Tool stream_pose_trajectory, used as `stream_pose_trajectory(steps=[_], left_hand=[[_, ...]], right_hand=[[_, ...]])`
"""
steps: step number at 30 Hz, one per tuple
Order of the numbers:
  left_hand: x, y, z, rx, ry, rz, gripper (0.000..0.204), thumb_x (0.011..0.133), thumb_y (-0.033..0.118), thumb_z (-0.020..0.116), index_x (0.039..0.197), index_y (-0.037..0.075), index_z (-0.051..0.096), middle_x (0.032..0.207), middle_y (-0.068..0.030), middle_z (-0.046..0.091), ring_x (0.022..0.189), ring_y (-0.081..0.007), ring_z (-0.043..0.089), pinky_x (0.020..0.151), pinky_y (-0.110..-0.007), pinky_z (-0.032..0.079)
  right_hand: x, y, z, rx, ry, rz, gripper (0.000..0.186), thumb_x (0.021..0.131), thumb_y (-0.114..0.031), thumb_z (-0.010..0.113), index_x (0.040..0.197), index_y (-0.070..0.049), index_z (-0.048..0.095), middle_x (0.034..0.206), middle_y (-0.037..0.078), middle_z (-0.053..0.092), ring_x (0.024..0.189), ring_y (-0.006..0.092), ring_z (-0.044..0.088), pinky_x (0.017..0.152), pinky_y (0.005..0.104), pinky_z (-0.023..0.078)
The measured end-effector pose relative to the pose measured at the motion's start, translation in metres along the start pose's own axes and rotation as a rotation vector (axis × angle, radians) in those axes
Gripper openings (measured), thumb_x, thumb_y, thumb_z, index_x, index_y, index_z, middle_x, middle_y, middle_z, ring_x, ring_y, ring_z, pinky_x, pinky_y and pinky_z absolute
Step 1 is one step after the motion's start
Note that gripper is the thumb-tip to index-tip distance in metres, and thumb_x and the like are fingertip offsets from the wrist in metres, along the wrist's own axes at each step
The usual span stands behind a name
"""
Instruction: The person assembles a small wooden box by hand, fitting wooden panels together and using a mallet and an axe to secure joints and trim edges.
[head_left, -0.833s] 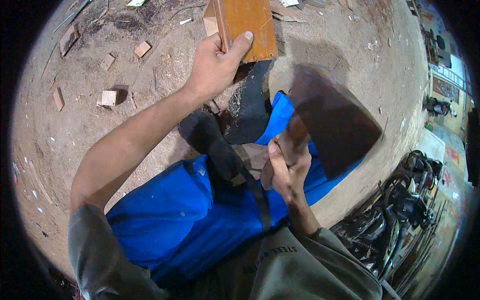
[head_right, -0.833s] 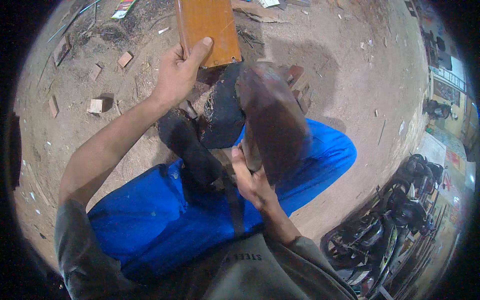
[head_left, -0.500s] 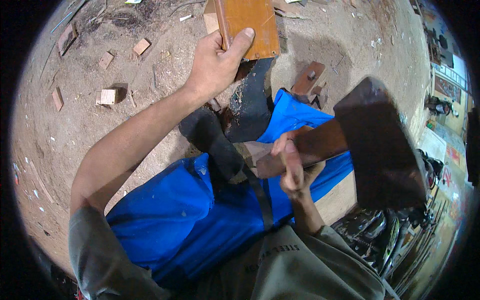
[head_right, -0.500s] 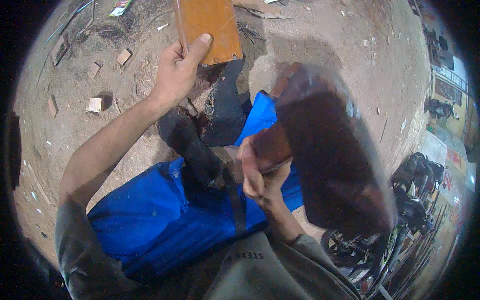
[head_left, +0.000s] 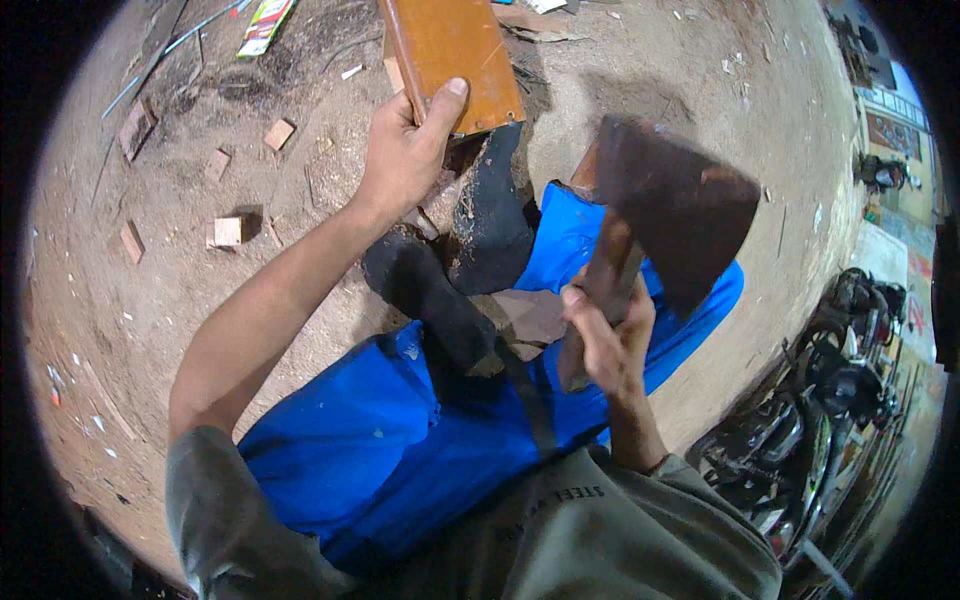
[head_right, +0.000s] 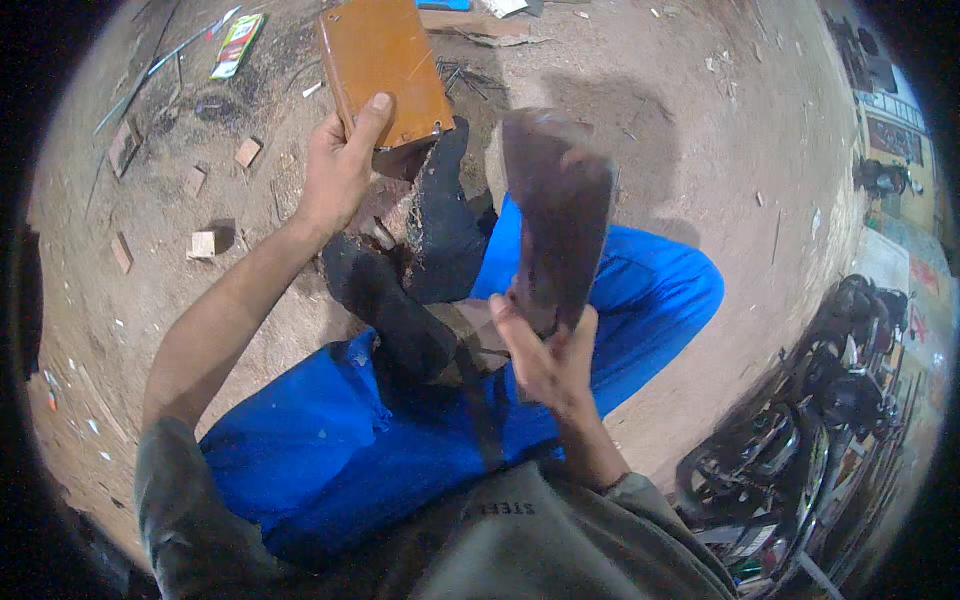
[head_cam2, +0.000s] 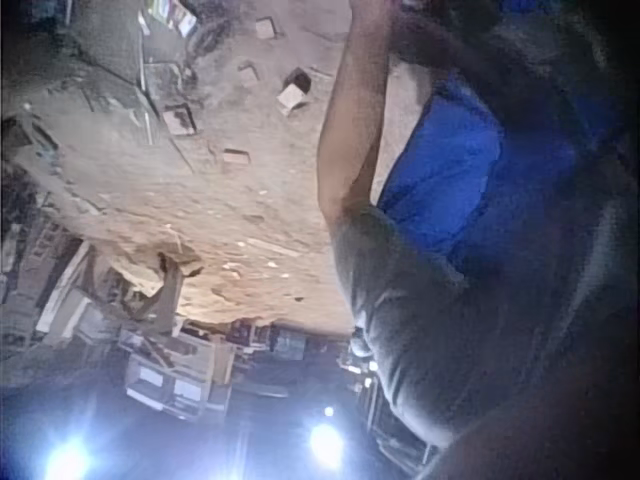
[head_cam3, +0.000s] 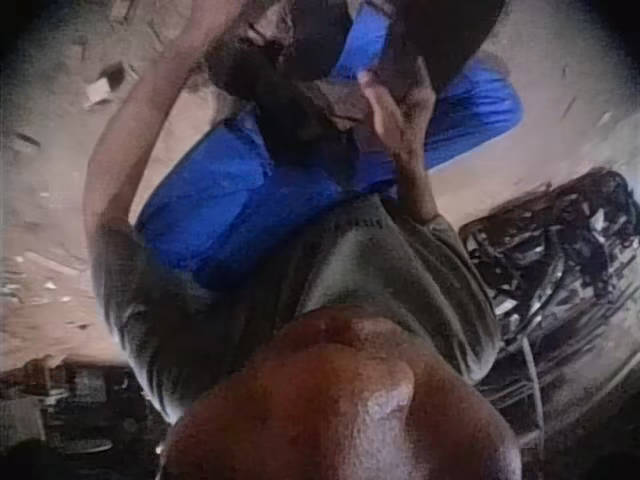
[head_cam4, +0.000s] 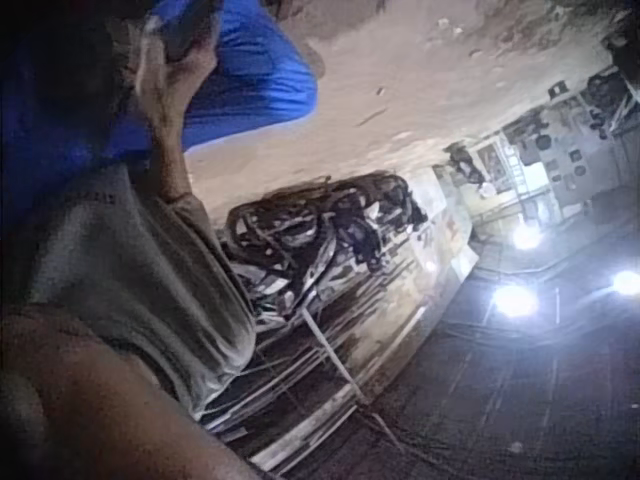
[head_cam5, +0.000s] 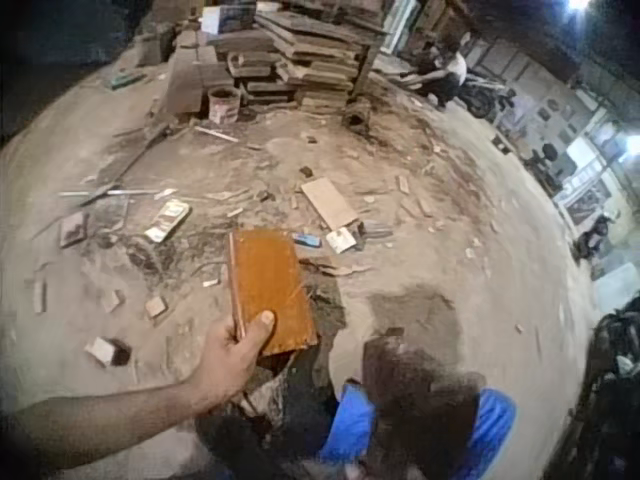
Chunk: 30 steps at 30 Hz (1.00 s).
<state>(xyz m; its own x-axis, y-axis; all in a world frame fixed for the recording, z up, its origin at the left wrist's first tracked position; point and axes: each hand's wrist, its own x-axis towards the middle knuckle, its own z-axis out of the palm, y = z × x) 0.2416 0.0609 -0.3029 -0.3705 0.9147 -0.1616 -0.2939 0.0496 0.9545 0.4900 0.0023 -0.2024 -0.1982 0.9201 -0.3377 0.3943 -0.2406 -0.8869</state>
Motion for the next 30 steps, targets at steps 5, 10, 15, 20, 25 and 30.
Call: stream_pose_trajectory(steps=[5, 10, 15, 20, 25, 30], left_hand=[[-0.005, 0.01, -0.005, 0.111, -0.042, -0.078, 0.046, 0.104, 0.038, 0.06, 0.122, -0.005, 0.066, 0.116, -0.0084, 0.07, 0.105, -0.0119, 0.064, 0.095, -0.03, 0.049], [-0.002, 0.015, -0.005, 0.172, -0.034, -0.13, 0.048, 0.105, 0.037, 0.059, 0.127, -0.005, 0.063, 0.122, -0.009, 0.067, 0.114, -0.0137, 0.06, 0.103, -0.032, 0.045], [0.0, 0.013, -0.006, 0.178, -0.01, -0.186, 0.047, 0.105, 0.035, 0.06, 0.131, -0.004, 0.06, 0.129, -0.008, 0.064, 0.119, -0.0151, 0.059, 0.106, -0.032, 0.044], [-0.003, 0.004, -0.004, 0.049, 0.033, -0.06, 0.04, 0.105, 0.033, 0.06, 0.118, -0.004, 0.067, 0.112, -0.0062, 0.071, 0.102, -0.0112, 0.064, 0.091, -0.029, 0.05], [-0.001, 0.005, -0.003, 0.047, 0.041, -0.115, 0.04, 0.105, 0.032, 0.06, 0.118, -0.004, 0.067, 0.11, -0.0061, 0.071, 0.099, -0.0113, 0.064, 0.09, -0.029, 0.051], [-0.003, 0.012, -0.005, 0.062, 0.012, -0.107, 0.04, 0.105, 0.032, 0.06, 0.119, -0.005, 0.066, 0.112, -0.007, 0.07, 0.1, -0.0114, 0.064, 0.09, -0.029, 0.05]], right_hand=[[0.018, 0.002, -0.029, 0.134, 0.118, 0.039, 0.024, 0.089, -0.006, 0.068, 0.109, -0.001, 0.058, 0.081, 0.005, 0.062, 0.067, 0.0132, 0.06, 0.063, 0.029, 0.05], [0.027, 0.001, -0.051, 0.272, 0.088, 0.165, 0.019, 0.094, -0.013, 0.063, 0.107, 0.0, 0.058, 0.078, 0.007, 0.061, 0.063, 0.0154, 0.061, 0.059, 0.0294, 0.049], [0.037, -0.01, -0.043, 0.333, -0.087, 0.236, 0.016, 0.097, -0.016, 0.062, 0.104, -0.001, 0.058, 0.074, 0.005, 0.059, 0.062, 0.0137, 0.06, 0.058, 0.0291, 0.049], [0.033, -0.035, -0.04, 0.328, -0.258, 0.142, 0.022, 0.096, -0.018, 0.061, 0.106, 0.001, 0.057, 0.077, 0.01, 0.06, 0.061, 0.0167, 0.061, 0.055, 0.0304, 0.048], [0.031, -0.021, -0.004, 0.253, -0.252, 0.08, 0.024, 0.093, -0.016, 0.065, 0.107, 0.003, 0.059, 0.075, 0.007, 0.062, 0.064, 0.0151, 0.062, 0.06, 0.0323, 0.049], [0.025, -0.016, 0.001, -0.086, -0.194, 0.021, 0.028, 0.088, -0.015, 0.07, 0.107, 0.003, 0.059, 0.071, 0.016, 0.065, 0.065, 0.0246, 0.07, 0.061, 0.0376, 0.051]])
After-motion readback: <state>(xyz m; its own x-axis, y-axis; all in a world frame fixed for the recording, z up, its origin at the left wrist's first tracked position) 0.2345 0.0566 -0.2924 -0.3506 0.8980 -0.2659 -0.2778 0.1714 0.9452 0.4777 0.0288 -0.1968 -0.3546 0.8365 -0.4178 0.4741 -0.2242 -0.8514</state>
